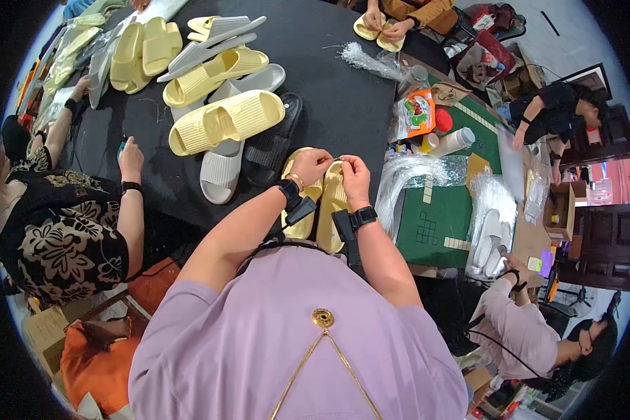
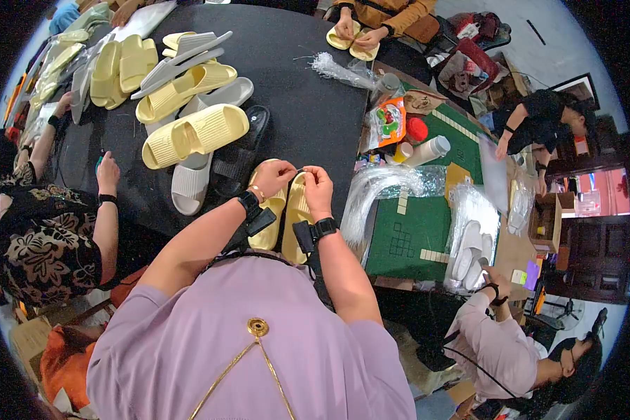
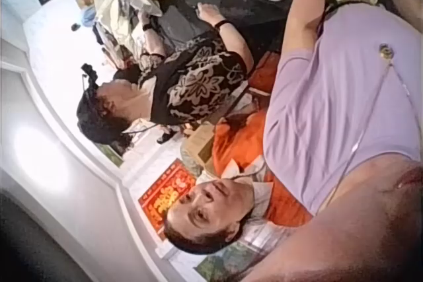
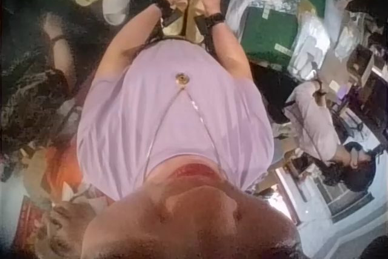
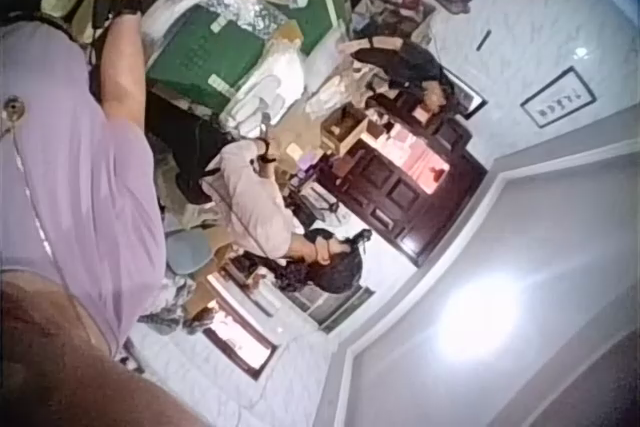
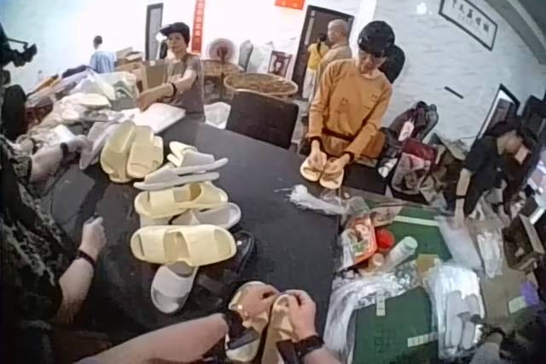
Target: Inspecting and organizing rubber or foam slippers/shoes on a manufacturing assembly table.
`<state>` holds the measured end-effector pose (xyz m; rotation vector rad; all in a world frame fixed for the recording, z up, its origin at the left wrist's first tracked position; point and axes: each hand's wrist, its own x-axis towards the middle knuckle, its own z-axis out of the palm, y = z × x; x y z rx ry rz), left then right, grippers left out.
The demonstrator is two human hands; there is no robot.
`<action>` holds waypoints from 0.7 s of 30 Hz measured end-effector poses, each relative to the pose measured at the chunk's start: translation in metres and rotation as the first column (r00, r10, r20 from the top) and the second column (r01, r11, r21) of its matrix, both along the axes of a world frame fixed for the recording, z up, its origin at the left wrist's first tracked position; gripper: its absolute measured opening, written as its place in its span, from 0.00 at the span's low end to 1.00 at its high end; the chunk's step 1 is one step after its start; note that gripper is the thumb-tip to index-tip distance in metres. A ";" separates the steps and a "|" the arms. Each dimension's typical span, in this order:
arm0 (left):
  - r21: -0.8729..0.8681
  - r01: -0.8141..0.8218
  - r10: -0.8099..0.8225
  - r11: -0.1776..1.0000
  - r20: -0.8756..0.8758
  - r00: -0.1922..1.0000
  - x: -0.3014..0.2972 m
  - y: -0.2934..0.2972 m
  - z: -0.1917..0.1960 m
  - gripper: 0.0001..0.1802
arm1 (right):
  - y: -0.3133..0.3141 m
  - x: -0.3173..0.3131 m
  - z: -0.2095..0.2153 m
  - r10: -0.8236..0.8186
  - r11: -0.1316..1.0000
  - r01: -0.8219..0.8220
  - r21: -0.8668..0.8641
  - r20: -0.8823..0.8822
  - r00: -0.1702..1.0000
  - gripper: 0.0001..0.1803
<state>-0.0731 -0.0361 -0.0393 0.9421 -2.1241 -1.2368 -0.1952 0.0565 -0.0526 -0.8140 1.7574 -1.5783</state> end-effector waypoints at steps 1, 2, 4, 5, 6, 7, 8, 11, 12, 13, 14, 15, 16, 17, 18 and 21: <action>0.002 0.001 -0.001 1.000 0.000 1.000 0.000 0.000 0.000 0.09 | 0.000 0.000 0.000 -0.001 1.000 0.001 0.002 0.029 1.000 0.07; 0.004 0.011 -0.011 1.000 -0.002 1.000 -0.001 0.001 0.000 0.09 | 0.001 -0.001 -0.001 -0.002 1.000 0.002 0.003 0.028 1.000 0.07; 0.007 0.020 -0.020 1.000 0.000 1.000 -0.001 0.000 -0.003 0.08 | 0.001 -0.001 0.000 0.010 1.000 -0.010 0.020 0.036 0.999 0.07; -0.002 0.021 -0.021 1.000 -0.014 1.000 -0.001 0.000 -0.004 0.08 | 0.001 -0.001 0.000 0.009 1.000 -0.009 0.022 0.039 0.999 0.07; -0.011 0.023 -0.023 1.000 -0.027 0.999 -0.001 -0.001 -0.005 0.08 | 0.000 -0.002 0.000 0.015 1.000 -0.016 0.020 0.033 0.999 0.07; -0.010 0.027 -0.027 1.000 -0.023 0.999 -0.001 -0.001 -0.005 0.08 | 0.000 -0.002 -0.001 0.021 1.000 -0.022 0.017 0.029 0.999 0.07; -0.001 0.027 -0.027 1.000 -0.015 1.000 -0.001 0.000 -0.006 0.08 | 0.000 -0.002 -0.001 0.018 1.000 -0.018 0.019 0.033 0.999 0.07; 0.032 0.031 -0.030 0.999 -0.022 0.999 0.000 -0.003 -0.006 0.09 | -0.004 -0.001 0.001 0.030 0.999 -0.031 0.024 0.017 0.999 0.07; 0.048 0.023 -0.022 0.999 -0.017 1.000 0.001 -0.002 -0.006 0.09 | -0.005 0.000 0.002 0.040 0.999 -0.040 0.028 0.005 0.999 0.07; 0.052 0.020 -0.020 0.998 -0.014 1.000 0.001 -0.003 -0.006 0.09 | -0.006 0.001 0.003 0.052 0.998 -0.051 0.033 -0.007 0.999 0.07; 0.025 0.020 -0.020 0.999 0.000 1.000 0.001 -0.006 -0.006 0.09 | -0.007 0.000 0.004 0.055 0.998 -0.055 0.037 -0.004 0.998 0.07; -0.001 0.019 -0.019 1.000 0.015 1.000 0.002 -0.008 -0.004 0.09 | -0.009 -0.001 0.002 0.051 0.998 -0.051 0.030 0.003 0.999 0.07; 0.004 0.012 -0.012 1.000 0.017 1.000 0.001 -0.009 -0.003 0.09 | -0.009 -0.001 0.001 0.048 0.999 -0.048 0.023 0.011 0.999 0.07; 0.025 0.037 -0.038 0.999 0.026 0.999 -0.001 -0.008 -0.002 0.09 | -0.008 -0.003 0.000 0.046 0.998 -0.047 0.038 0.032 0.998 0.07; 0.046 0.062 -0.064 0.997 0.034 0.997 -0.001 -0.008 -0.002 0.09 | -0.007 -0.003 0.000 0.053 0.998 -0.055 0.041 0.035 0.998 0.07; 0.040 0.051 -0.052 0.998 0.027 0.998 0.001 -0.007 -0.002 0.09 | -0.006 -0.002 0.001 0.068 0.996 -0.070 0.057 0.045 0.997 0.07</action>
